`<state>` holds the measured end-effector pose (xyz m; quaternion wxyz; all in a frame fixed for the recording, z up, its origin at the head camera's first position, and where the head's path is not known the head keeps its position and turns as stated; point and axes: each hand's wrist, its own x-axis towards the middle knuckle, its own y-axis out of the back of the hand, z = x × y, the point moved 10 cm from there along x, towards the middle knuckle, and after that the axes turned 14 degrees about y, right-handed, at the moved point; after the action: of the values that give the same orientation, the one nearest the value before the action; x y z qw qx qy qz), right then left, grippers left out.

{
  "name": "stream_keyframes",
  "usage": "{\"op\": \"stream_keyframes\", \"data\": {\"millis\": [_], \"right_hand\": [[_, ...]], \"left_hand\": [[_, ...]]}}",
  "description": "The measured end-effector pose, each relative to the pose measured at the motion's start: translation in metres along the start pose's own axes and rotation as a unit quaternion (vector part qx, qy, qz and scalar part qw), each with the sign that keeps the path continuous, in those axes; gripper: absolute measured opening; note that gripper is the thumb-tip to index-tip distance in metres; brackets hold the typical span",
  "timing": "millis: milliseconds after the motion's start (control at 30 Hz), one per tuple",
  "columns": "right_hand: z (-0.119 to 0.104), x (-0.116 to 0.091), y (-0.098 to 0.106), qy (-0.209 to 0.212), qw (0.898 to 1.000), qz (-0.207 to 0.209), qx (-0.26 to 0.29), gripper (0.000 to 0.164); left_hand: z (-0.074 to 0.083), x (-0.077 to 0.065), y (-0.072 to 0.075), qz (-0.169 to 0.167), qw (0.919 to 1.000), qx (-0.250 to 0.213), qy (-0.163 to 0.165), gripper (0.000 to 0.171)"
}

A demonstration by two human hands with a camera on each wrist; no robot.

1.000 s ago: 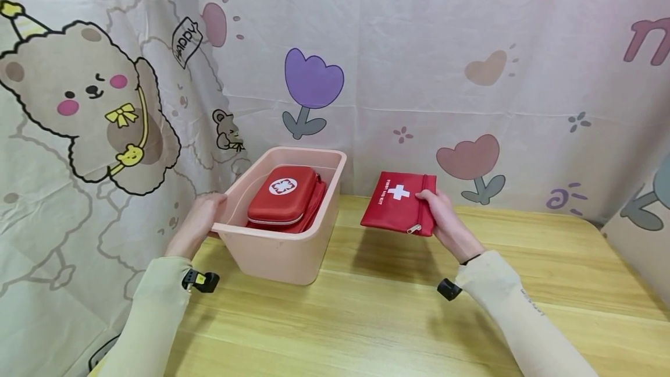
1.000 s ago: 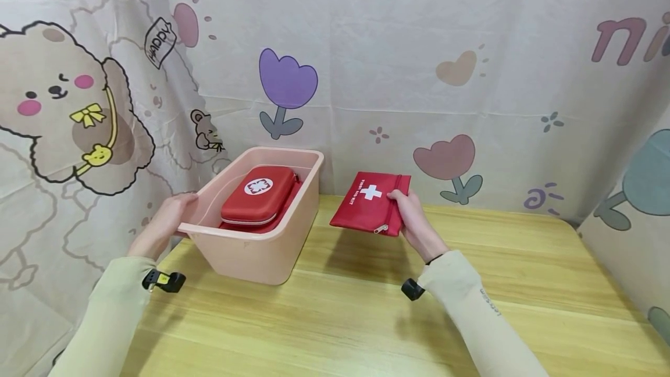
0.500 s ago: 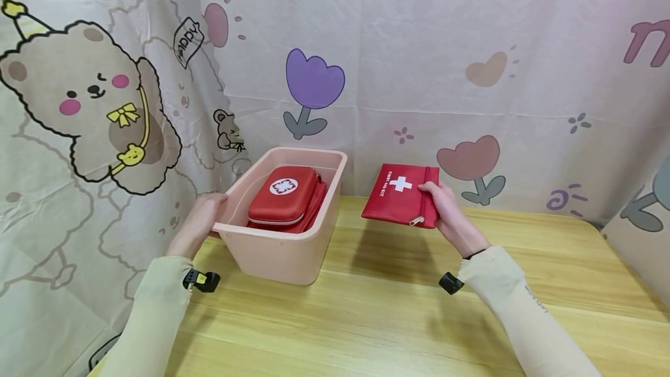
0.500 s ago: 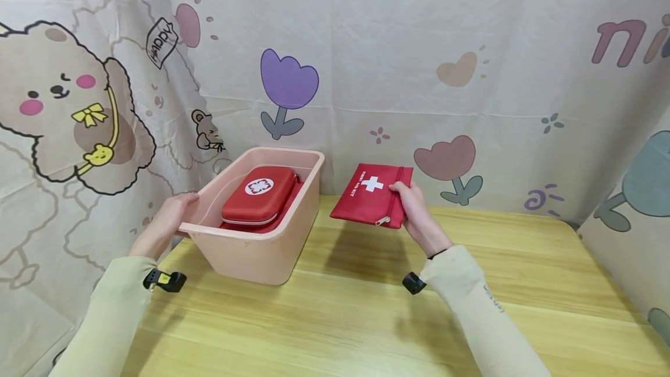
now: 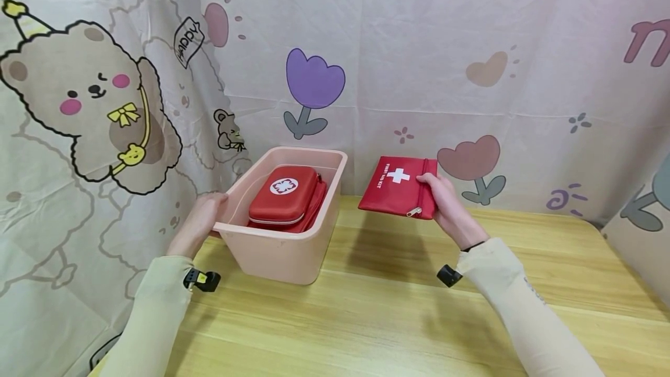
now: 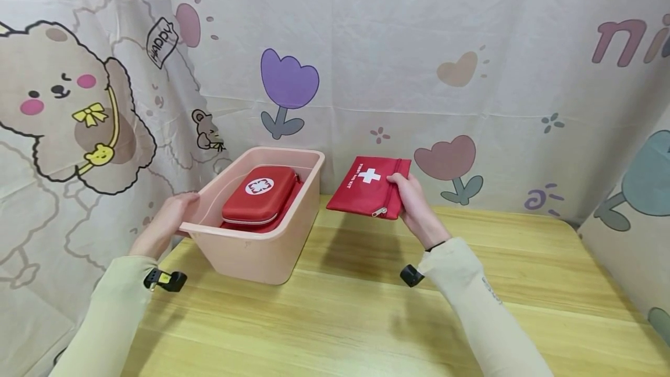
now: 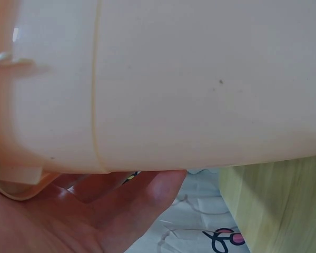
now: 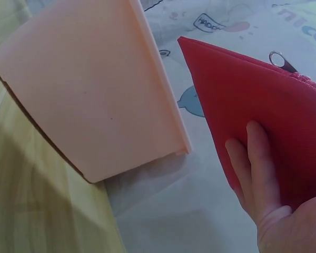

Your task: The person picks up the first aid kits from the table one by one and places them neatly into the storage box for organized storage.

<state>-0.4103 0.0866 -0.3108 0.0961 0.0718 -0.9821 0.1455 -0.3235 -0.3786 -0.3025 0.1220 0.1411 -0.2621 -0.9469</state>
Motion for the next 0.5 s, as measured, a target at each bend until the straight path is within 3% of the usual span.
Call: {"op": "stream_keyframes", "data": {"millis": [500], "right_hand": [[-0.007, 0.003, -0.012, 0.001, 1.0, 0.002, 0.015, 0.043]], "left_hand": [[0.0, 0.003, 0.001, 0.007, 1.0, -0.006, 0.001, 0.058]]}}
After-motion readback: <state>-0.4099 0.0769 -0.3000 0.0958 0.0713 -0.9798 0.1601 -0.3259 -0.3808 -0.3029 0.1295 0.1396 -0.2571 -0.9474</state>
